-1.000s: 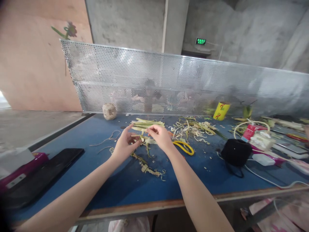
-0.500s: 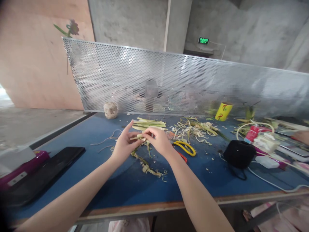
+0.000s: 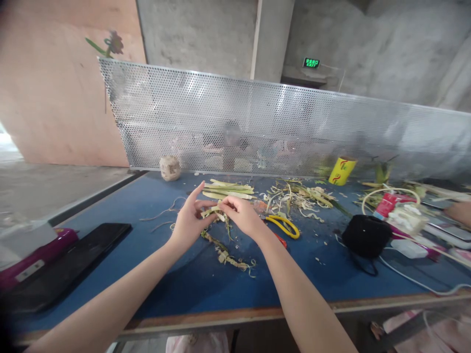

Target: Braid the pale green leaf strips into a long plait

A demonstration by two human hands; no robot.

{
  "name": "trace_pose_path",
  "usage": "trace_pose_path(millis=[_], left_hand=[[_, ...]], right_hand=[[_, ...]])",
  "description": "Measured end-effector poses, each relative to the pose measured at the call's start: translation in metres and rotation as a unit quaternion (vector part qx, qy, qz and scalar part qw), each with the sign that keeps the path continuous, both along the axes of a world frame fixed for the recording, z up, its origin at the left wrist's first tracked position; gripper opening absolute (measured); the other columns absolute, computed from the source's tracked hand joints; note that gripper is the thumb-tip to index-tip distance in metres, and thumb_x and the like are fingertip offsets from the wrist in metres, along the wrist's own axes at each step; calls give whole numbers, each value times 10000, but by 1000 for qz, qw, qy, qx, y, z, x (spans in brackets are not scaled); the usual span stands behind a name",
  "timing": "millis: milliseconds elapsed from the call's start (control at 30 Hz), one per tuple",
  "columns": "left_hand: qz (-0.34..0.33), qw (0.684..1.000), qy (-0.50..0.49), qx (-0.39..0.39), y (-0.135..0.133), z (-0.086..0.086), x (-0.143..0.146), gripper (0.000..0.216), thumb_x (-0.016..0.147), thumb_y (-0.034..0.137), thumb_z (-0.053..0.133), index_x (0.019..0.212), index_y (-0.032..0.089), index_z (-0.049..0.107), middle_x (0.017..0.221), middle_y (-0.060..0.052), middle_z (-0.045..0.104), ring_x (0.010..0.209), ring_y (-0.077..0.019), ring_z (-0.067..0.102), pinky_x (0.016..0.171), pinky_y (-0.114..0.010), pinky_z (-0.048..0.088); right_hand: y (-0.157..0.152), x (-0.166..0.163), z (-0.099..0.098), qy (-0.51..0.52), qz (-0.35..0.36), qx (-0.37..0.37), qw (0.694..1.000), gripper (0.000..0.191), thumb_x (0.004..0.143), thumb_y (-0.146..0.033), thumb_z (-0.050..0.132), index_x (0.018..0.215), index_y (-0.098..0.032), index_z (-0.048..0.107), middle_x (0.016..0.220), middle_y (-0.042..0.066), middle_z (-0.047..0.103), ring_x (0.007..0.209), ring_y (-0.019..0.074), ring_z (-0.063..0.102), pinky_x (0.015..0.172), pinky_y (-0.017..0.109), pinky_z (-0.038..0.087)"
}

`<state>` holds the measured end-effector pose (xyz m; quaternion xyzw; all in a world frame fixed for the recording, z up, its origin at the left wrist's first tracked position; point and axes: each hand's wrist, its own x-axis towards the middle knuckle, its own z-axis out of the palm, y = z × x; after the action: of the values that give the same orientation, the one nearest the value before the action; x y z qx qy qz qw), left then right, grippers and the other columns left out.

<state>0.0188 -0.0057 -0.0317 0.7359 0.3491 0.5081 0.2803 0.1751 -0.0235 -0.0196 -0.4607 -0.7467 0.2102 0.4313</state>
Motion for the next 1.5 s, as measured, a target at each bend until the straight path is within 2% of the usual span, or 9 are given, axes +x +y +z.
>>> trace_pose_path(millis=[267, 533, 767, 1033, 1267, 1500], left_hand=[[-69, 996, -28, -48, 2, -5, 1, 810, 674, 180, 615, 1350, 192, 171, 876, -53, 671, 755, -150, 609, 687, -298, 483], [-82, 994, -44, -54, 3, -6, 1, 837, 684, 241, 631, 1352, 178, 132, 888, -77, 666, 788, -165, 613, 698, -308, 490], [-55, 998, 12, 28, -4, -1, -1, 808, 699, 226, 616, 1358, 211, 148, 828, -40, 673, 689, -136, 590, 631, -270, 475], [-85, 996, 3, 17, -7, 0, -1, 816, 709, 220, 604, 1367, 213, 122, 833, -52, 661, 705, -149, 595, 639, -279, 475], [-116, 991, -61, -36, -8, 0, 1, 853, 686, 243, 637, 1364, 201, 122, 794, -42, 634, 683, -137, 576, 626, -265, 457], [-160, 960, -184, -135, -9, 4, 6, 890, 646, 206, 672, 1358, 182, 138, 710, 1, 610, 525, -69, 489, 501, -195, 393]], right_hand=[[3, 4, -4, -30, -6, -19, 999, 256, 821, -405, 427, 711, -187, 504, 567, -32, 444, 516, 110, 425, 516, 234, 350], [1, 6, -1, -70, -4, -30, 997, 203, 824, -344, 418, 729, -189, 509, 569, -36, 453, 505, 103, 409, 499, 222, 315], [4, 12, 0, -25, 24, -112, 993, 305, 776, -458, 476, 686, -171, 526, 528, -31, 470, 503, 107, 427, 527, 241, 329], [5, 14, -2, 77, 100, -193, 973, 364, 708, -523, 543, 653, -163, 536, 488, -42, 457, 467, 91, 399, 514, 242, 322], [8, 16, -6, 144, 140, -230, 952, 369, 678, -513, 591, 629, -151, 546, 490, -42, 479, 438, 74, 396, 494, 241, 320], [6, 10, -6, 187, 157, -230, 942, 377, 710, -515, 563, 568, -176, 477, 431, -75, 342, 432, 85, 391, 486, 246, 312]])
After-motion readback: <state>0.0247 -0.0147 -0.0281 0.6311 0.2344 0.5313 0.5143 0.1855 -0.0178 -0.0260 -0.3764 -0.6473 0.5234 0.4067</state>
